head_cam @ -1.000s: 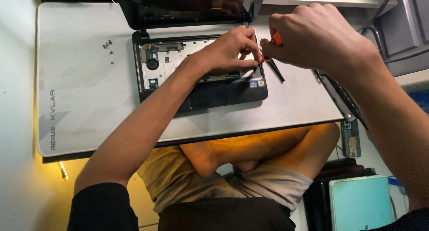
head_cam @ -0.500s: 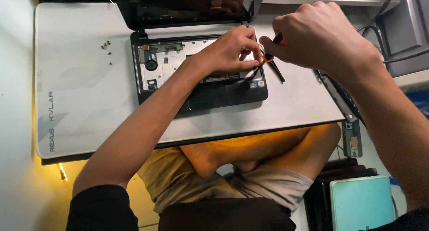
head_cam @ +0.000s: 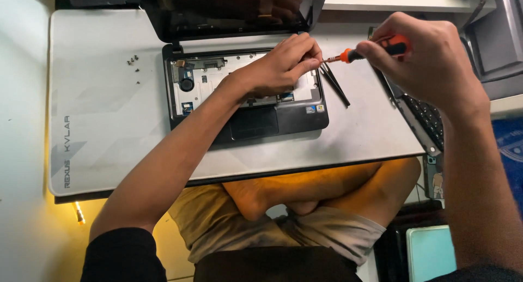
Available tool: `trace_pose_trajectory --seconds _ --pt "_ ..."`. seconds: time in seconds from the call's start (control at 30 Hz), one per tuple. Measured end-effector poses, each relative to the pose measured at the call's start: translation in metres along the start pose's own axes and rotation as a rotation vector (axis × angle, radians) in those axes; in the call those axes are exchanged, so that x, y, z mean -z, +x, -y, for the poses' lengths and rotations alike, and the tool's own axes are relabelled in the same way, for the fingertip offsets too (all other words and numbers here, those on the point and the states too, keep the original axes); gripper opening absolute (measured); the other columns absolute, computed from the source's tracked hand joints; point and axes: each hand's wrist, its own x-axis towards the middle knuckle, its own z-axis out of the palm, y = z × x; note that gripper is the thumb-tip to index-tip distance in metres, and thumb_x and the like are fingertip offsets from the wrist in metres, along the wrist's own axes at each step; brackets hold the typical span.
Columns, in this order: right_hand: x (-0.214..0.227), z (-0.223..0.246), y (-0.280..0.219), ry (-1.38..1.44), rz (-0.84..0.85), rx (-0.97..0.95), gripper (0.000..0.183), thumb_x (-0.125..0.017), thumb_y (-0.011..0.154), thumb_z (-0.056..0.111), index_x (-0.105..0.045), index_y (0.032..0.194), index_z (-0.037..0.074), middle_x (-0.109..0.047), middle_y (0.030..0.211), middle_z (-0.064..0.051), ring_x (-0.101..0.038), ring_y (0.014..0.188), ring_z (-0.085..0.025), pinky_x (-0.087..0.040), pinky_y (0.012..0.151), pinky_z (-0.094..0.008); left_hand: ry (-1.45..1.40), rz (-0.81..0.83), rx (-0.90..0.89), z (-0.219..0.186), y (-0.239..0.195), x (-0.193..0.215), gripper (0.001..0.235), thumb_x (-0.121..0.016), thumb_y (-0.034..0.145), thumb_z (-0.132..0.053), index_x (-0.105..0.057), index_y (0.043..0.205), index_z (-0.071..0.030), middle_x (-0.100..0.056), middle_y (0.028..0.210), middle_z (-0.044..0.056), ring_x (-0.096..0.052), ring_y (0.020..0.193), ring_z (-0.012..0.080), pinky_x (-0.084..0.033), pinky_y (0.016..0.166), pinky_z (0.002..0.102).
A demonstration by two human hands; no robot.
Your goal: The person uses a screwdriver to remove screws from the bottom panel of a disassembled laptop. They systematically unscrew fasteners from various locations on the laptop's chassis and place them on the desk.
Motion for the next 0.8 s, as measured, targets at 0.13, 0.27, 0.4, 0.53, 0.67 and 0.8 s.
trace_pose_trajectory --seconds 0.13,0.27,0.4,0.53,0.67,0.8 --pt "-0.035 -0.014 -0.022 0.242 -0.117 -0.102 0.028 -0.089 0.138 0.017 -0.076 0.131 -0.008 -0.077 0.105 -0.014 -0.063 0.080 -0.021 -0.048 0.070 -0.036 -0.272 -0.028 0.101 -0.016 -0.002 0.011 0.026 -0.045 0.126 -0.036 -0.060 0.127 -0.014 -0.055 0.119 0.002 -0.051 0.106 0.0171 -0.045 0.096 0.034" --pt "-0.068 -0.019 -0.036 0.364 -0.259 -0.114 0.022 -0.082 0.136 0.009 -0.072 0.131 -0.010 -0.074 0.107 -0.018 -0.063 0.082 -0.023 -0.050 0.071 -0.035 -0.278 -0.051 0.128 -0.017 -0.001 0.012 0.029 -0.045 0.125 -0.038 -0.060 0.126 -0.013 -0.056 0.118 0.000 -0.053 0.108 0.0155 -0.047 0.099 0.033" --pt "-0.095 -0.030 -0.037 0.449 -0.379 -0.104 0.027 -0.076 0.136 0.015 -0.068 0.126 -0.010 -0.070 0.104 -0.019 -0.063 0.081 -0.025 -0.050 0.070 -0.036 -0.242 -0.057 0.101 -0.015 0.001 0.011 0.027 -0.045 0.126 -0.038 -0.058 0.123 -0.014 -0.054 0.114 -0.001 -0.050 0.103 0.0152 -0.045 0.094 0.033" --pt "-0.116 -0.028 -0.031 0.510 -0.447 -0.181 0.022 -0.079 0.133 0.010 -0.072 0.122 -0.008 -0.071 0.100 -0.015 -0.060 0.079 -0.022 -0.047 0.072 -0.037 -0.245 -0.065 0.120 -0.011 0.002 0.014 0.024 -0.046 0.127 -0.036 -0.058 0.124 -0.015 -0.051 0.109 -0.002 -0.047 0.098 0.0140 -0.043 0.091 0.032" --pt "-0.126 -0.028 -0.028 0.567 -0.495 -0.160 0.023 -0.077 0.132 0.009 -0.069 0.121 -0.010 -0.072 0.104 -0.020 -0.061 0.082 -0.026 -0.049 0.076 -0.039 -0.291 -0.077 0.097 -0.007 0.003 0.016 0.026 -0.045 0.128 -0.036 -0.058 0.125 -0.014 -0.048 0.107 -0.004 -0.045 0.095 0.0123 -0.043 0.088 0.031" --pt "-0.126 -0.033 -0.032 0.580 -0.511 -0.121 0.021 -0.076 0.131 0.006 -0.069 0.123 -0.012 -0.075 0.106 -0.024 -0.064 0.081 -0.028 -0.051 0.076 -0.040 -0.293 -0.088 0.105 -0.009 0.005 0.016 0.028 -0.044 0.128 -0.037 -0.058 0.125 -0.013 -0.050 0.110 -0.003 -0.047 0.100 0.0125 -0.045 0.093 0.031"
